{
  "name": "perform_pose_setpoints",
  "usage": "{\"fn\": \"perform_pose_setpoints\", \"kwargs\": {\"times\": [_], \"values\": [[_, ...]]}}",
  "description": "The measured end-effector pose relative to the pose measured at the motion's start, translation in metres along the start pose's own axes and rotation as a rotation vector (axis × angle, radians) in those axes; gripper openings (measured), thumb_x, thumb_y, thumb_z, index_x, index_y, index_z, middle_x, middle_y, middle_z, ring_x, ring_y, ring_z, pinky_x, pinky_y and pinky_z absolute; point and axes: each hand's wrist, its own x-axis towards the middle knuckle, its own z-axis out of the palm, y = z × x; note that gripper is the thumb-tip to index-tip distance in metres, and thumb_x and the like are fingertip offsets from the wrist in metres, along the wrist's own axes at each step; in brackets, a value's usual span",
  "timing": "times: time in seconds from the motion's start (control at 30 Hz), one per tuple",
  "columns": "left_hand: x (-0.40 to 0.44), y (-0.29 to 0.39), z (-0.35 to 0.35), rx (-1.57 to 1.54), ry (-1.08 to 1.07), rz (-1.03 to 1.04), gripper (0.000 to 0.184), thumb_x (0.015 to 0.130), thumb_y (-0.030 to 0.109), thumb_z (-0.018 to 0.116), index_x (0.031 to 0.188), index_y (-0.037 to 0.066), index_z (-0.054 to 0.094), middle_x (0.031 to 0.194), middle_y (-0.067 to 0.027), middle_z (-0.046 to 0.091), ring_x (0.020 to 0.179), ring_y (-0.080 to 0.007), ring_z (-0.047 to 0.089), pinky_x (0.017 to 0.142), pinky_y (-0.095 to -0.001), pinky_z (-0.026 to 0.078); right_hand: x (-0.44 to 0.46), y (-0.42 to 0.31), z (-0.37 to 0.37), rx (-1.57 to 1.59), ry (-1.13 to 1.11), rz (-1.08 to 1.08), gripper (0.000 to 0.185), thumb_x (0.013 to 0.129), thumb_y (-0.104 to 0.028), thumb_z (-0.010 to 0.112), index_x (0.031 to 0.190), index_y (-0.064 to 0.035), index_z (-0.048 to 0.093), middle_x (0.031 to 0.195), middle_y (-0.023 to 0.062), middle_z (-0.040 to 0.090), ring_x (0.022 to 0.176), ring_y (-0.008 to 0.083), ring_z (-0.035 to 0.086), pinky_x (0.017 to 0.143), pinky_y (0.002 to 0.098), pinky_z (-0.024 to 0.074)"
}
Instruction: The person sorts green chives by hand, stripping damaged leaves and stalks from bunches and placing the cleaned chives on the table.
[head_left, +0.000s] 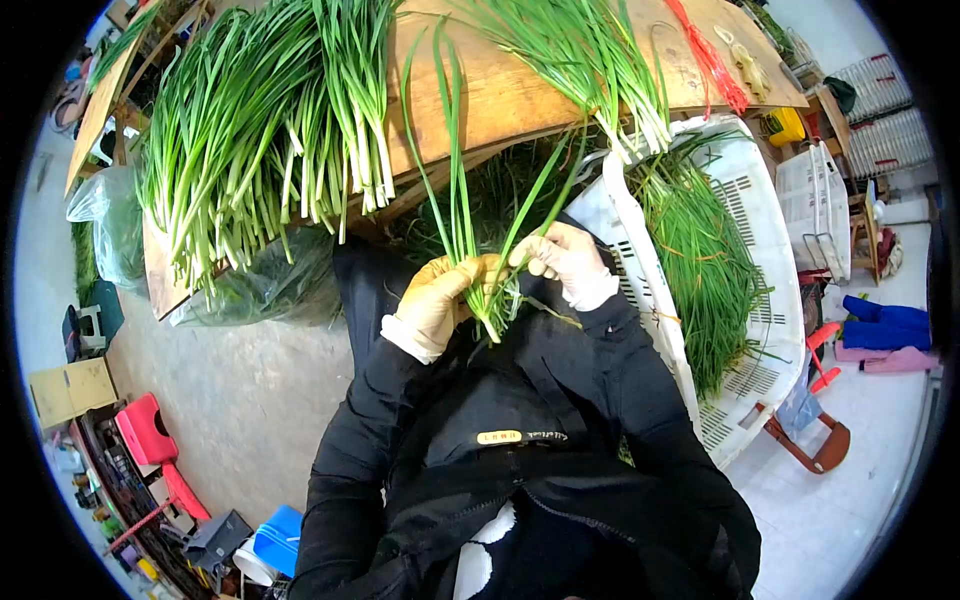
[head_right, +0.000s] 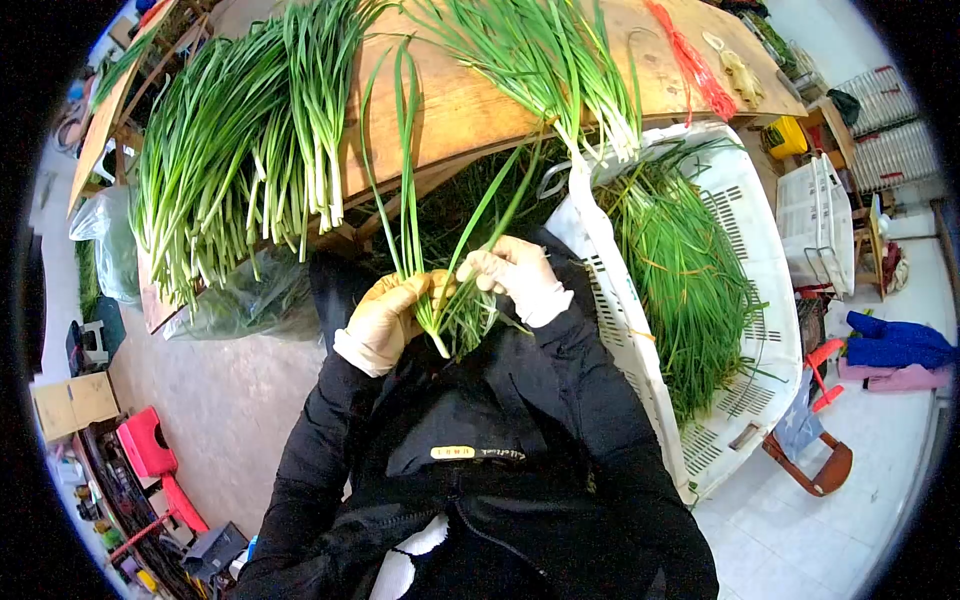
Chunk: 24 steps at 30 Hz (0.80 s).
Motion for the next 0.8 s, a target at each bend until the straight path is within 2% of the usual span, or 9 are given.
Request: {"fn": "perform_pose_setpoints", "kwargs": {"times": [0.13,0.23,0.4,0.47,0.53,0.6,0.7,0.77,0.8], "values": [[0.011,0.007,-0.002,-0.081,-0.015,0.024,0.035,0.083,0.022,0.051,0.106,-0.005,0.050,0.099,-0.0150,0.059,0.085,-0.0184,0.058,0.078,-0.0305,0.046,-0.039,-0.018,-0.010,-0.020,-0.121,-0.168,0.015,0.080,-0.019,0.059,0.079,-0.0043,0.059,0.064,0.0005,0.056,0.053,0.0063,0.048,0.047,0.0183,0.0354],[0.020,0.012,0.003,-0.026,-0.114,0.026,0.040,0.083,0.024,0.051,0.109,-0.007,0.047,0.102,-0.0168,0.057,0.090,-0.0211,0.057,0.082,-0.0325,0.045,-0.077,-0.025,-0.010,-0.240,-0.191,-0.499,0.012,0.069,-0.003,0.068,0.076,-0.0050,0.057,0.065,0.0027,0.055,0.054,0.0121,0.052,0.051,0.0238,0.0420],[0.033,0.009,0.021,-0.002,-0.159,0.005,0.036,0.085,0.022,0.047,0.108,-0.007,0.048,0.101,-0.0154,0.058,0.091,-0.0229,0.057,0.082,-0.0329,0.045,-0.115,-0.039,-0.015,-0.672,-0.076,-0.614,0.014,0.068,-0.013,0.070,0.066,-0.0043,0.059,0.063,0.0060,0.054,0.052,0.0174,0.051,0.046,0.0271,0.0399],[0.040,0.017,0.009,-0.022,-0.041,0.097,0.034,0.086,0.021,0.046,0.107,-0.006,0.049,0.100,-0.0156,0.059,0.091,-0.0234,0.057,0.082,-0.0332,0.045,-0.129,-0.030,-0.027,-0.529,-0.134,-0.694,0.015,0.069,-0.017,0.070,0.064,-0.0076,0.059,0.061,0.0039,0.053,0.051,0.0151,0.051,0.044,0.0271,0.0392],[0.044,0.024,-0.007,0.006,-0.013,0.098,0.034,0.087,0.022,0.044,0.107,-0.006,0.049,0.099,-0.0155,0.059,0.089,-0.0214,0.058,0.080,-0.0329,0.045,-0.137,-0.025,-0.031,-0.327,-0.139,-0.571,0.015,0.069,-0.018,0.070,0.066,-0.0079,0.059,0.061,0.0036,0.053,0.052,0.0139,0.051,0.046,0.0268,0.0395],[0.037,0.032,-0.004,0.071,-0.040,0.058,0.035,0.088,0.023,0.043,0.109,-0.004,0.047,0.100,-0.0150,0.058,0.089,-0.0203,0.058,0.080,-0.0325,0.045,-0.121,-0.035,-0.030,-0.627,-0.338,-0.197,0.029,0.074,-0.036,0.062,0.079,-0.0073,0.060,0.066,0.0070,0.057,0.061,0.0176,0.055,0.058,0.0287,0.0429],[0.036,0.030,0.006,-0.072,-0.098,0.040,0.053,0.084,0.043,0.043,0.116,0.001,0.041,0.107,-0.0136,0.054,0.090,-0.0188,0.056,0.079,-0.0331,0.046,-0.093,-0.013,-0.038,-1.209,-0.444,0.246,0.054,0.076,-0.057,0.046,0.079,-0.0058,0.060,0.082,0.0112,0.058,0.077,0.0245,0.056,0.070,0.0346,0.0436],[0.037,0.022,0.005,-0.202,-0.126,-0.008,0.065,0.079,0.052,0.046,0.120,0.002,0.035,0.115,-0.0124,0.048,0.092,-0.0181,0.054,0.079,-0.0349,0.047,-0.073,-0.047,-0.036,-0.993,0.082,0.027,0.046,0.075,-0.052,0.052,0.077,-0.0073,0.057,0.072,0.0112,0.056,0.067,0.0226,0.055,0.063,0.0326,0.0445],[0.032,0.023,0.016,-0.211,-0.061,-0.007,0.062,0.079,0.046,0.052,0.119,0.001,0.035,0.101,-0.0055,0.052,0.074,-0.0116,0.054,0.064,-0.0255,0.048,-0.059,-0.058,-0.041,-1.109,0.320,-0.083,0.039,0.076,-0.048,0.054,0.077,-0.0089,0.057,0.070,0.0088,0.055,0.060,0.0215,0.054,0.056,0.0315,0.0437]]}}
